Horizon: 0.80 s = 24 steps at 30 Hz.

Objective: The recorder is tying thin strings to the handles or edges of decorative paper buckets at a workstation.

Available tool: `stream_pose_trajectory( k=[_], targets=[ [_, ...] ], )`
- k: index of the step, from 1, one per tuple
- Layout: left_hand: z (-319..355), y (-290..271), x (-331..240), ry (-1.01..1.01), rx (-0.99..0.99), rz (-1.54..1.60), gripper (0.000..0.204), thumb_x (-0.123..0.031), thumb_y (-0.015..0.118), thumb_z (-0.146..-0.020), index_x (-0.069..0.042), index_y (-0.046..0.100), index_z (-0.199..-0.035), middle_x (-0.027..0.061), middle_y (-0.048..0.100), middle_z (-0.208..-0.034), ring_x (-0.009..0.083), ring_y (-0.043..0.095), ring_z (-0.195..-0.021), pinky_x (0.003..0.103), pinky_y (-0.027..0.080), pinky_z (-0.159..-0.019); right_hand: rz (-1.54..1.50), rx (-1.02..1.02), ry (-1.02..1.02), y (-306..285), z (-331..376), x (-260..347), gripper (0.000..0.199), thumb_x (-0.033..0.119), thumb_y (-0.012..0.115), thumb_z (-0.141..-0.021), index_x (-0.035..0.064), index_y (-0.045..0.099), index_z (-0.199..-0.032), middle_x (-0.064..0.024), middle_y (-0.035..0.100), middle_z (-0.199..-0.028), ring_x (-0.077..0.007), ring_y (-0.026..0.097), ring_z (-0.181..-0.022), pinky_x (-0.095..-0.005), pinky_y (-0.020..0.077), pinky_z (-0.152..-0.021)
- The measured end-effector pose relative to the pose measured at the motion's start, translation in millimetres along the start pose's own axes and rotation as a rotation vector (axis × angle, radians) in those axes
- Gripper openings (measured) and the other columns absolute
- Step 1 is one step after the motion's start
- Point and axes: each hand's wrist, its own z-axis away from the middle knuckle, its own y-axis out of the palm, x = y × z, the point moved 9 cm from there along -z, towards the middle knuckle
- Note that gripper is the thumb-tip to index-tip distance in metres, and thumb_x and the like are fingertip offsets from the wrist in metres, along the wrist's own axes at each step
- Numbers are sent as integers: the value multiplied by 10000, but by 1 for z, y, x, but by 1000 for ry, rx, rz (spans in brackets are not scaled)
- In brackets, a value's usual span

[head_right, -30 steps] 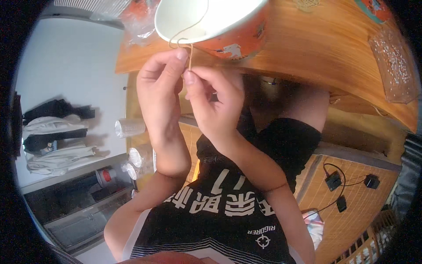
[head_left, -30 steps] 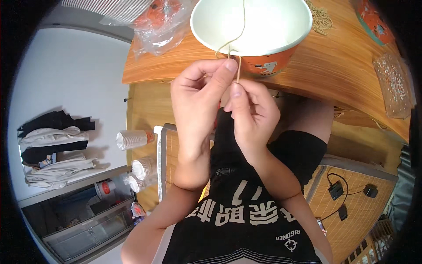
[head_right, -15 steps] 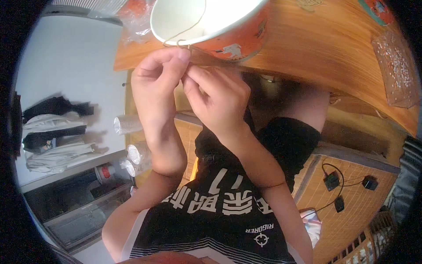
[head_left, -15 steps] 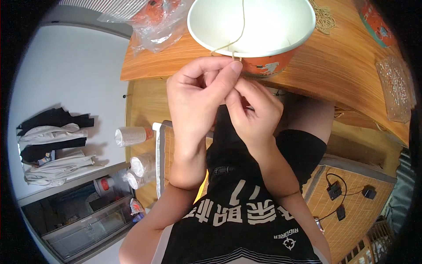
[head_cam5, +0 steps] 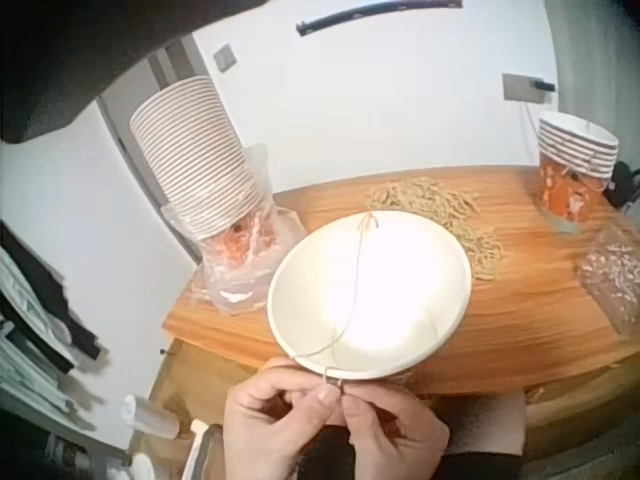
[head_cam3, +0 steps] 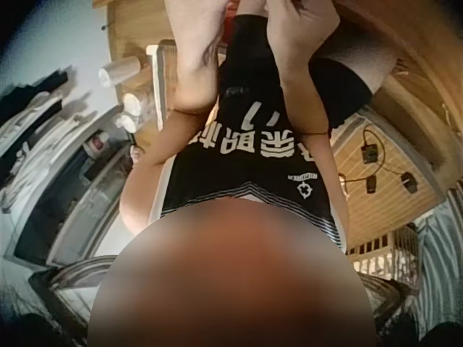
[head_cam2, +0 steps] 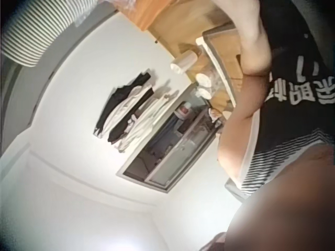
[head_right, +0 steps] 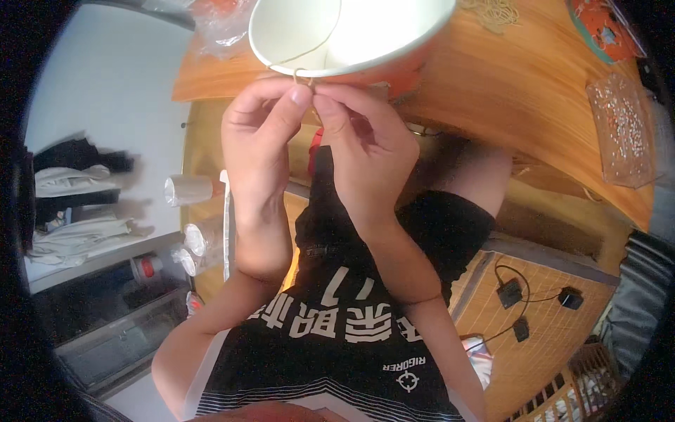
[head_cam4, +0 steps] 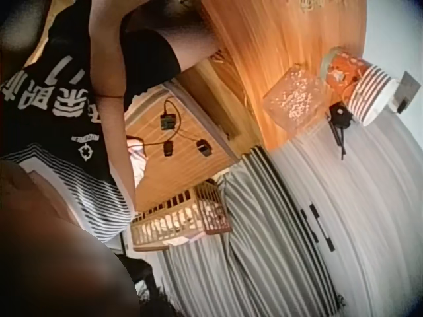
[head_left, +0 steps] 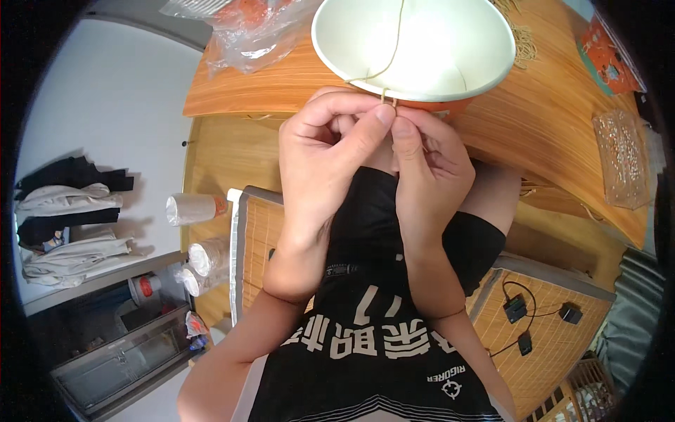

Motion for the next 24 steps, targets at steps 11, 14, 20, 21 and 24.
stream_pose_trajectory(
  k=[11, 14, 20, 21, 24],
  targets=[
    [7, 6, 19, -282, 25, 409, 114, -82, 683, -921, 29, 693, -946, 18, 652, -724, 71, 596, -593, 207, 475, -519, -175, 65, 264, 6, 10, -12, 278, 49, 708, -894, -9, 655, -1160, -36, 692, -880, -39, 587, -680, -161, 435, -540],
    [7, 7, 27, -346, 107, 433, 126, -99, 684, -924, 24, 696, -947, 20, 663, -739, 59, 584, -609, 195, 461, -542, -363, 135, 474, 10, 12, -22, 254, 48, 710, -893, -19, 667, -1134, -32, 684, -837, -43, 570, -631, -160, 428, -540],
    [8, 6, 26, -303, 23, 358, 109, -83, 706, -904, 17, 699, -947, -21, 646, -730, 5, 475, -578, 174, 381, -531, -178, 78, 257, 3, 4, -9, 164, 49, 716, -891, -27, 705, -1036, -34, 675, -792, -63, 585, -644, -184, 444, -561],
    [8, 4, 25, -293, -13, 344, 94, -61, 712, -895, 17, 698, -945, -39, 629, -714, -9, 447, -571, 170, 360, -521, -178, 84, 259, 5, 6, -10, 164, 49, 716, -891, -27, 705, -1036, -34, 675, -792, -63, 585, -644, -184, 444, -561],
    [5, -2, 10, -81, -36, 102, 74, -10, 712, -876, 18, 695, -943, -69, 579, -673, -23, 440, -568, 151, 348, -519, 64, 40, 69, 0, 5, 2, 138, 40, 718, -885, -24, 715, -1007, -31, 683, -797, -68, 595, -664, -198, 453, -569]
  ],
)
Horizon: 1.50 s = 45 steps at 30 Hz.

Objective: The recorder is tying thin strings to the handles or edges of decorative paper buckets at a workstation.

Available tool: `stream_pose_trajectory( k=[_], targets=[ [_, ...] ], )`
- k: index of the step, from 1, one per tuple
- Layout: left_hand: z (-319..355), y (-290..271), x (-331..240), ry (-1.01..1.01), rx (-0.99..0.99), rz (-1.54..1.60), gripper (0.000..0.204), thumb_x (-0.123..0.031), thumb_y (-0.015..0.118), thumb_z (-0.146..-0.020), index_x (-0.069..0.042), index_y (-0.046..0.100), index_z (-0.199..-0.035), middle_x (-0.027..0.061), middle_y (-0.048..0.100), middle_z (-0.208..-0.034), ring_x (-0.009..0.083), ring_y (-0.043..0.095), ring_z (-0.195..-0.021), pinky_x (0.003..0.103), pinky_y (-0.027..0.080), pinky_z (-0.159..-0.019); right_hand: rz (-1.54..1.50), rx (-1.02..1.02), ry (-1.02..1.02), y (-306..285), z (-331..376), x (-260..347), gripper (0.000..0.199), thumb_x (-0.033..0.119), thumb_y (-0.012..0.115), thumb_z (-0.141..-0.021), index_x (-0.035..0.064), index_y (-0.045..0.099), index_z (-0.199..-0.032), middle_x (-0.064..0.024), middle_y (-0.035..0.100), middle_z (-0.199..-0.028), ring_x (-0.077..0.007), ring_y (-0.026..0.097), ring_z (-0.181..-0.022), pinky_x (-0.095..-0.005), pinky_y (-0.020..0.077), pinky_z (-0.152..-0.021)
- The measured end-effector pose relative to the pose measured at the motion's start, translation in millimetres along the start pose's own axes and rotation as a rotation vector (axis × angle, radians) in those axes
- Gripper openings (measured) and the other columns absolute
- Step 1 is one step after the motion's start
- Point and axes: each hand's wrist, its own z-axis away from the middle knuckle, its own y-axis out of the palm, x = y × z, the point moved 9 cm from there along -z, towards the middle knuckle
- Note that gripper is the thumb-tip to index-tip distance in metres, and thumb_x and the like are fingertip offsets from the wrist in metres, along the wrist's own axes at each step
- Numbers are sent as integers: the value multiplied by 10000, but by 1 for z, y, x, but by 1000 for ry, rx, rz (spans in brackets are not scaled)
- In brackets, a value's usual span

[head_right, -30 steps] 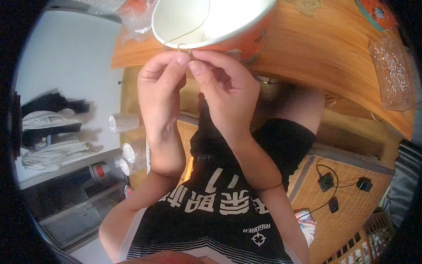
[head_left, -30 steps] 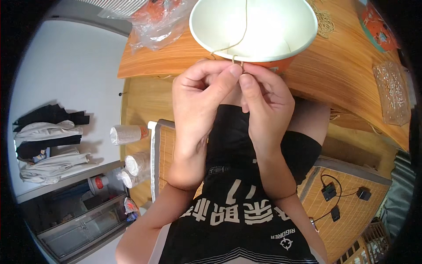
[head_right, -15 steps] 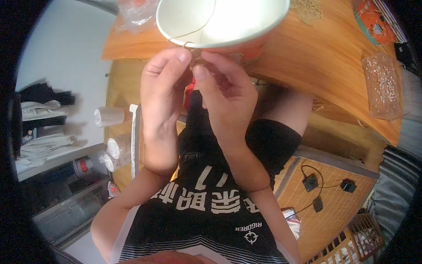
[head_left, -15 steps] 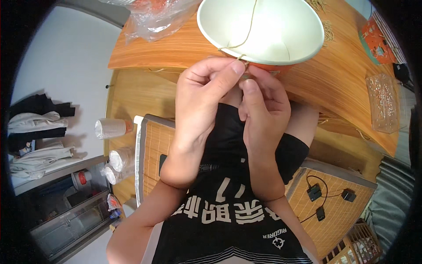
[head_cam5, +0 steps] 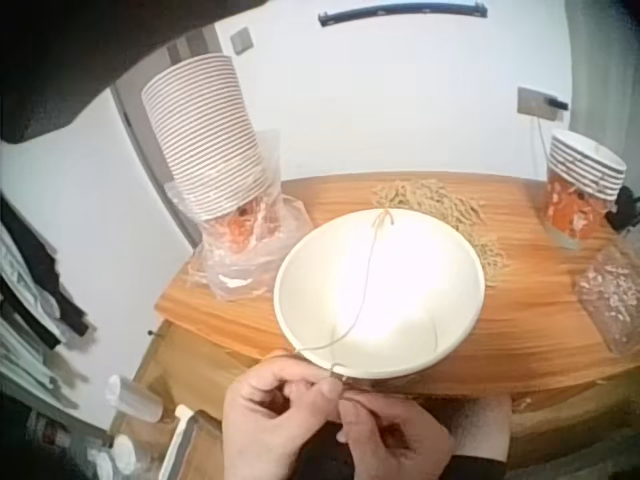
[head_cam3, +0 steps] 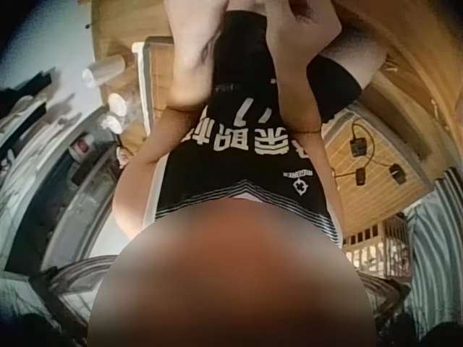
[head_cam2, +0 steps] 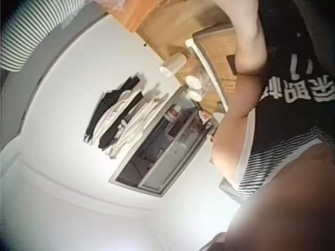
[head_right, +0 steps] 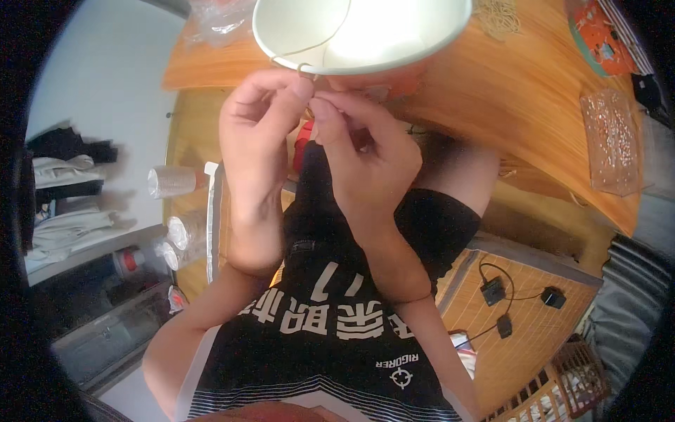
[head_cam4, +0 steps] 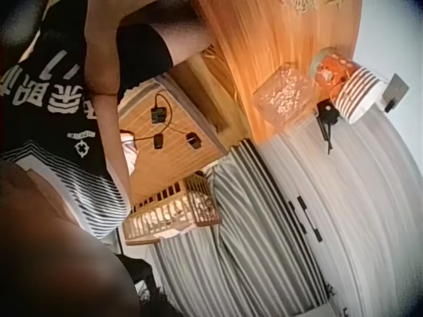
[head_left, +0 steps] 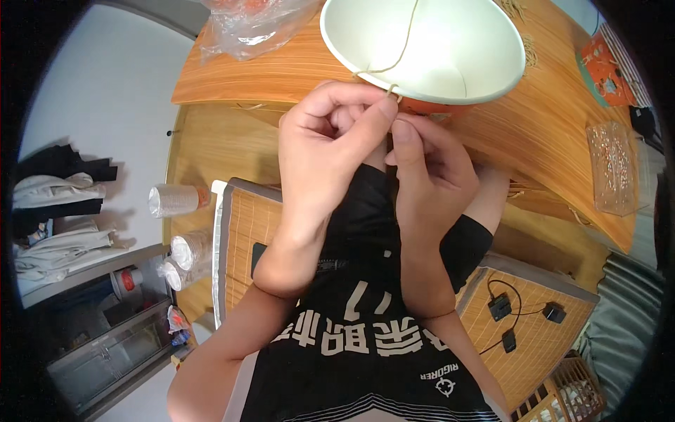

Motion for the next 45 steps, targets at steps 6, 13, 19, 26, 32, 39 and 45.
stream_pose_trajectory(
  k=[6, 13, 19, 26, 32, 39, 45],
  targets=[
    [4, 2, -9, 67, 7, -1, 68, 7, 716, -859, 21, 702, -924, -83, 537, -629, -27, 415, -537, 145, 314, -484, 491, 84, -420, 8, 2, 34, 95, 22, 719, -876, -11, 710, -965, -45, 691, -835, -107, 610, -688, -204, 471, -607],
    [0, -4, -4, 119, 7, -2, 77, -11, 736, -853, 14, 712, -922, -85, 521, -608, -30, 399, -534, 149, 302, -476, 813, 124, -813, 15, 12, 64, 161, 4, 766, -806, 44, 738, -959, -79, 669, -917, -193, 636, -803, -276, 502, -645],
    [0, -1, 8, 29, 57, 111, 80, -41, 714, -884, 1, 700, -951, -92, 514, -595, -36, 380, -529, 148, 283, -475, 964, 155, -974, 20, 10, 82, 156, 26, 798, -774, 57, 758, -922, -57, 653, -926, -176, 624, -813, -284, 505, -675],
    [3, 1, 5, 151, 99, 1, 98, -77, 732, -871, -27, 706, -951, -79, 548, -606, -36, 391, -513, 157, 292, -463, 971, 185, -1137, 25, 7, 96, 272, 85, 810, -651, 160, 775, -910, 49, 656, -936, -161, 546, -803, -284, 440, -709],
    [9, -4, -33, 443, -29, -387, 142, -55, 776, -761, -72, 739, -897, 5, 662, -695, 47, 561, -538, 190, 424, -483, 1102, 369, -1263, 44, 7, 105, 109, 213, 814, -716, 199, 780, -818, 68, 630, -876, -150, 541, -839, -278, 428, -753],
    [10, -9, -39, 547, -62, -415, 173, -38, 768, -723, -78, 742, -889, 27, 691, -742, 92, 603, -562, 209, 461, -497, 1057, 417, -1255, 62, -4, 109, 111, 228, 813, -714, 207, 774, -816, 64, 615, -855, -145, 539, -840, -285, 426, -754],
    [3, -11, -9, 311, 6, -131, 129, -71, 767, -783, -56, 746, -909, -29, 677, -709, 4, 471, -526, 176, 362, -464, 968, 389, -1163, 52, -18, 107, 342, 154, 917, -633, 95, 693, -885, -22, 624, -973, -170, 596, -908, -275, 473, -739]
  ],
)
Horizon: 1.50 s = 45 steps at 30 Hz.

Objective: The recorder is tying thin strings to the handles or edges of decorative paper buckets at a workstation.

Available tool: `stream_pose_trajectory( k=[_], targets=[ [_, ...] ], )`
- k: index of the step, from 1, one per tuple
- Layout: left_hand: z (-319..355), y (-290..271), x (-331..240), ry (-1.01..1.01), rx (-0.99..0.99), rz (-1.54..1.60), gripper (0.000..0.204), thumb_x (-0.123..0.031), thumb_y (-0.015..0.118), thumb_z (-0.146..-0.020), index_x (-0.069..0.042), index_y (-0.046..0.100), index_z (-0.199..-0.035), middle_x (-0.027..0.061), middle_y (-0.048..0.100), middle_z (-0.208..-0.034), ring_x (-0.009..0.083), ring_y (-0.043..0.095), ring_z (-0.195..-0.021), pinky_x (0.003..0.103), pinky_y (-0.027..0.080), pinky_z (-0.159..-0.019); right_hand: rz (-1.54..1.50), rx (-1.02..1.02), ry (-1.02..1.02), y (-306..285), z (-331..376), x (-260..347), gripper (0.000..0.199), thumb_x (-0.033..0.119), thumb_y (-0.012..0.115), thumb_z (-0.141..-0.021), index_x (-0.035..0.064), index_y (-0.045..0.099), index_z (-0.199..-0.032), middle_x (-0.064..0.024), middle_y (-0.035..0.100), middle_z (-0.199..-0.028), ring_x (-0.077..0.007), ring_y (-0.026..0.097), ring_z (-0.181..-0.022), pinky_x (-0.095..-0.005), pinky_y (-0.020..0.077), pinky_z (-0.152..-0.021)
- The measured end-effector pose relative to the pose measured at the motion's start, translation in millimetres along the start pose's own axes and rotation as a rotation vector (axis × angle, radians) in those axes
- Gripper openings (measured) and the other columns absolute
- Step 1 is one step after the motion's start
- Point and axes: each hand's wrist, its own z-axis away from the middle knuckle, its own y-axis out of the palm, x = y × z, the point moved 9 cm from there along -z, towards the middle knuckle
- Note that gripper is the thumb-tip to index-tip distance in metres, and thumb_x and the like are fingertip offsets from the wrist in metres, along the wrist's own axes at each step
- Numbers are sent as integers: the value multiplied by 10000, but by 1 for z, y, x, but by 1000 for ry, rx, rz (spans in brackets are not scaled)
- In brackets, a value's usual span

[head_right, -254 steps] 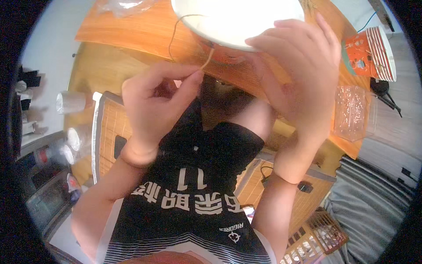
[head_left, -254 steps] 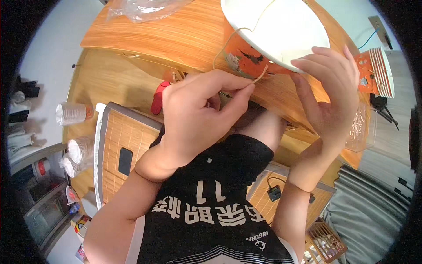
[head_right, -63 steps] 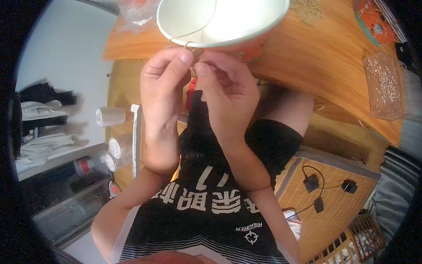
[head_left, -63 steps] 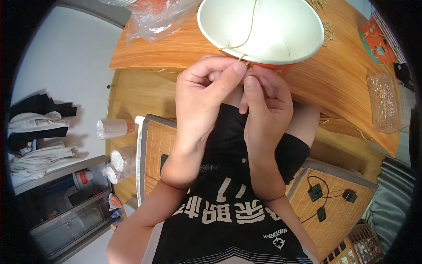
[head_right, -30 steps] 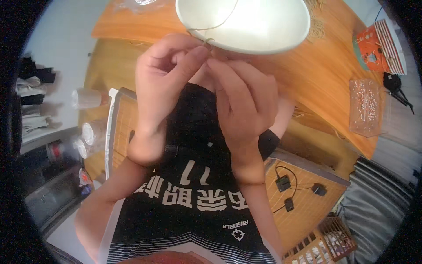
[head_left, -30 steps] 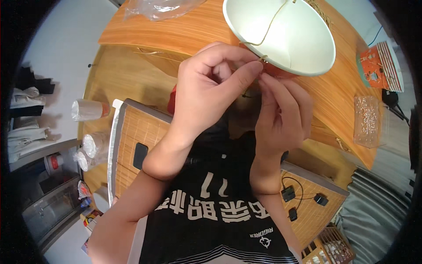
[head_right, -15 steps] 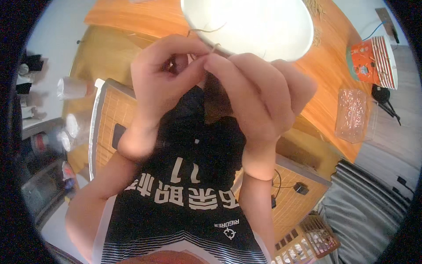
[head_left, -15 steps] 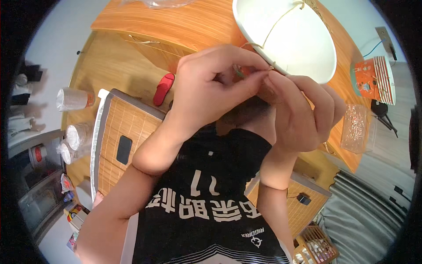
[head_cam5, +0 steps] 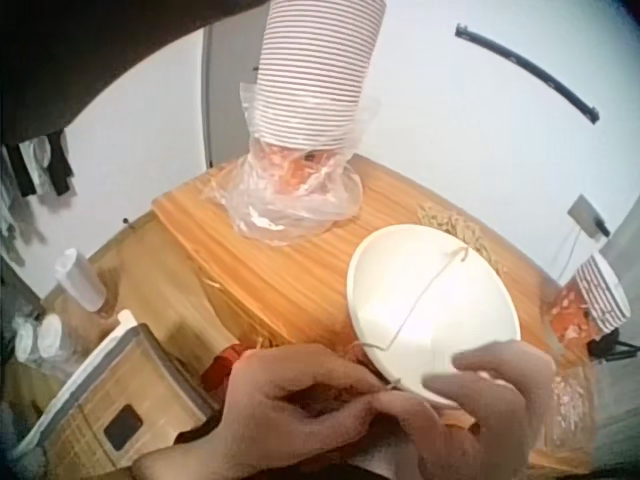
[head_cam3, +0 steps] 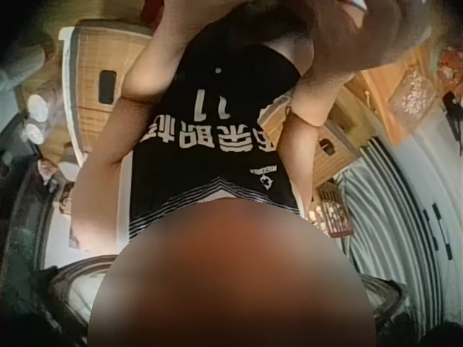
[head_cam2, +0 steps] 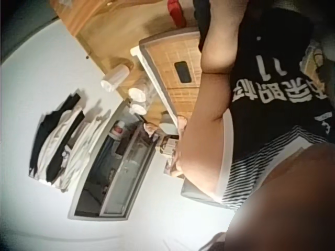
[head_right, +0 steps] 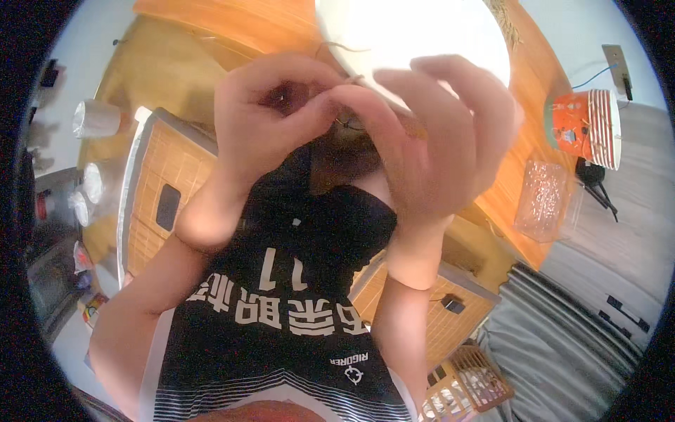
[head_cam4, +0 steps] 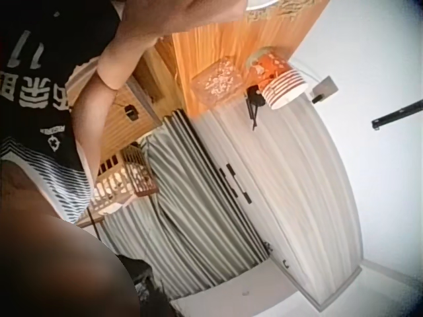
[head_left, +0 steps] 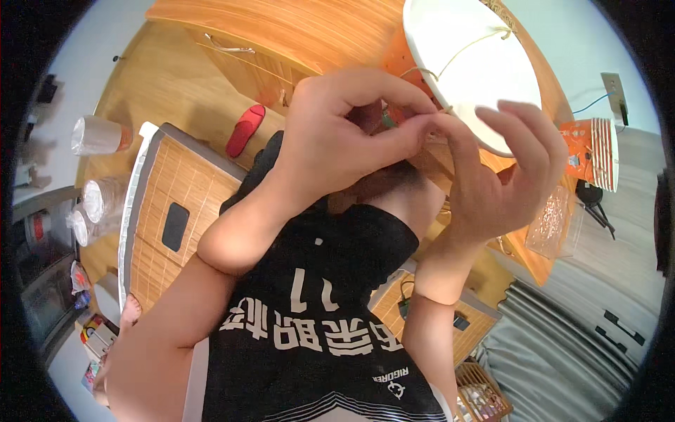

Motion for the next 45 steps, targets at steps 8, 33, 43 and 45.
stream_pose_trajectory(
  k=[8, 33, 43, 45],
  targets=[
    [2, 8, 24, -276, 42, 311, 133, -115, 750, -859, -9, 737, -938, -62, 659, -732, -30, 460, -589, 149, 361, -514, 26, 116, -81, 3, 5, 7, 241, 82, 856, -700, 95, 731, -906, -54, 695, -964, -225, 628, -931, -327, 502, -809],
    [4, -2, 22, -332, 84, 214, 96, -44, 712, -889, 15, 718, -964, -53, 635, -705, -21, 504, -592, 147, 374, -520, -1019, -264, 1349, 64, 106, -2, 359, 256, 537, -1019, -79, 632, -1108, -40, 616, -623, -5, 321, -381, -187, 214, -362],
    [4, 7, 19, -345, 115, 225, 85, -15, 730, -865, 9, 719, -945, -108, 531, -609, -47, 407, -539, 142, 279, -475, -1112, -432, 1412, 66, 98, 7, 210, 165, 593, -992, -36, 648, -1016, 35, 486, -549, 0, 302, -402, -176, 213, -380],
    [8, 4, 21, -393, 54, 306, 78, -2, 728, -862, 8, 713, -939, -112, 518, -599, -49, 401, -536, 140, 277, -475, -1085, -444, 1433, 66, 102, 5, 220, 177, 591, -995, -34, 649, -1017, 48, 451, -535, -2, 297, -402, -177, 212, -382]
  ],
)
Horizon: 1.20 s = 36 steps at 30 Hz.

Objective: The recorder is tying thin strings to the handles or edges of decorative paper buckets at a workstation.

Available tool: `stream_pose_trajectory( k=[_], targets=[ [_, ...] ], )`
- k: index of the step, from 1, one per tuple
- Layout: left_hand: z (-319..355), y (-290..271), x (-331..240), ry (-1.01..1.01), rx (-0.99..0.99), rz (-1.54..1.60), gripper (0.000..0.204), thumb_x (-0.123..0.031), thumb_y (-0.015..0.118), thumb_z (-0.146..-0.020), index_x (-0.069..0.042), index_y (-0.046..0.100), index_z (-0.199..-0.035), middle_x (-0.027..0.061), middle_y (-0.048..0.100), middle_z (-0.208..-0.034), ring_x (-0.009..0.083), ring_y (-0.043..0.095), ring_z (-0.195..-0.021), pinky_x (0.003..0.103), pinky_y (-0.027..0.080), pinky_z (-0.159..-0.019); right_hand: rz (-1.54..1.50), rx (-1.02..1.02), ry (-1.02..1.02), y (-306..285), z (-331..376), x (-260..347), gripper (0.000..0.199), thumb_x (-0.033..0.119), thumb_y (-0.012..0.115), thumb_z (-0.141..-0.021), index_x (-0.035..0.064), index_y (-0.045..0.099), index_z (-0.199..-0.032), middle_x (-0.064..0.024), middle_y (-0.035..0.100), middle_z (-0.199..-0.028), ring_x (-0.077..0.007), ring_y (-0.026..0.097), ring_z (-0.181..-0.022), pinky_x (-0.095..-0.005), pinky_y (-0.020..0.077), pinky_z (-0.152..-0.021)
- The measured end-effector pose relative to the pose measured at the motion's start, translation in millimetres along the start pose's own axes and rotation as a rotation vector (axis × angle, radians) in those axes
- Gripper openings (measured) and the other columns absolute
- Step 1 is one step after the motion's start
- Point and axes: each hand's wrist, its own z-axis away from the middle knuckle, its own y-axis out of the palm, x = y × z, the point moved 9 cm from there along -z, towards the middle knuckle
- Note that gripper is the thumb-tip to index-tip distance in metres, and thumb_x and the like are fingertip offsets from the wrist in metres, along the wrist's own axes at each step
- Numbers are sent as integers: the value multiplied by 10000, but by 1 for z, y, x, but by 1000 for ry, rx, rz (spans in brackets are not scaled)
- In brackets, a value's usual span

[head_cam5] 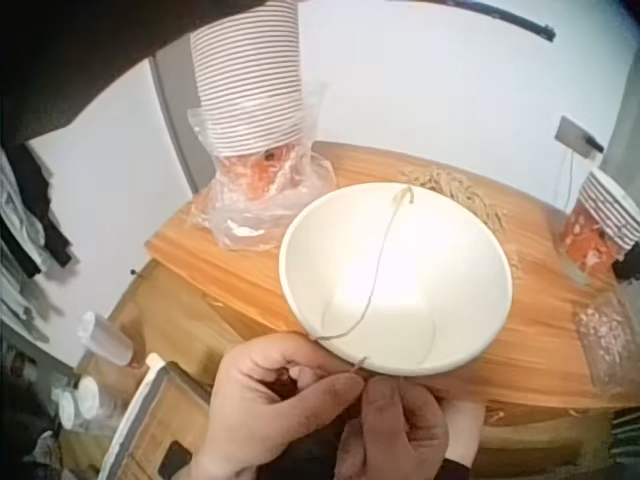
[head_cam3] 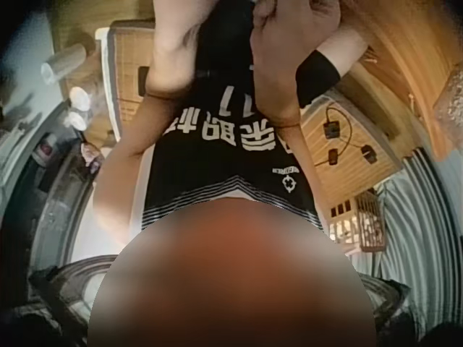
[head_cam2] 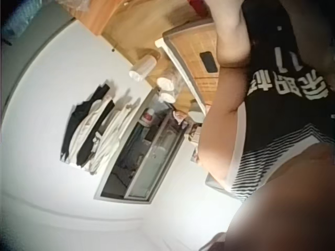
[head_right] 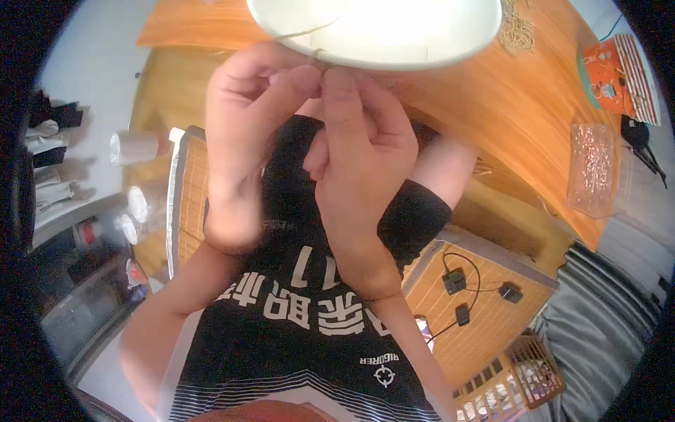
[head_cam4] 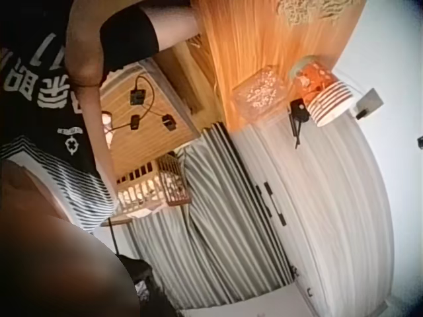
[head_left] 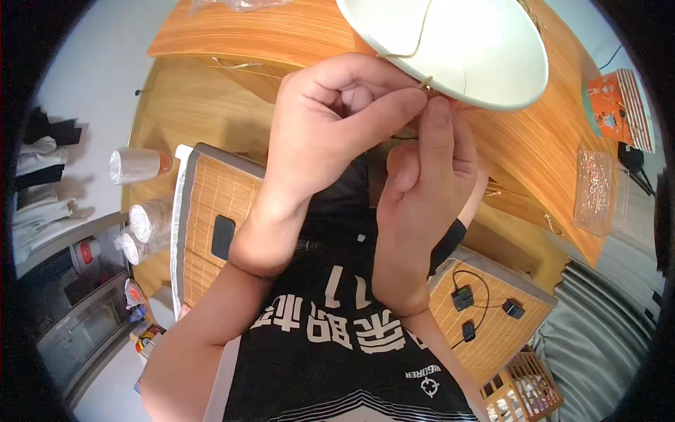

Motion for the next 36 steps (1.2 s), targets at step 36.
stream_pose_trajectory(
  k=[36],
  targets=[
    [11, 1, -21, 200, -93, -182, 114, -18, 755, -836, 2, 731, -945, -54, 622, -630, -38, 489, -558, 127, 366, -491, 383, 64, -574, -6, 0, 31, 127, 55, 704, -909, -30, 693, -1004, -62, 701, -794, -66, 602, -633, -181, 479, -581]
  ],
)
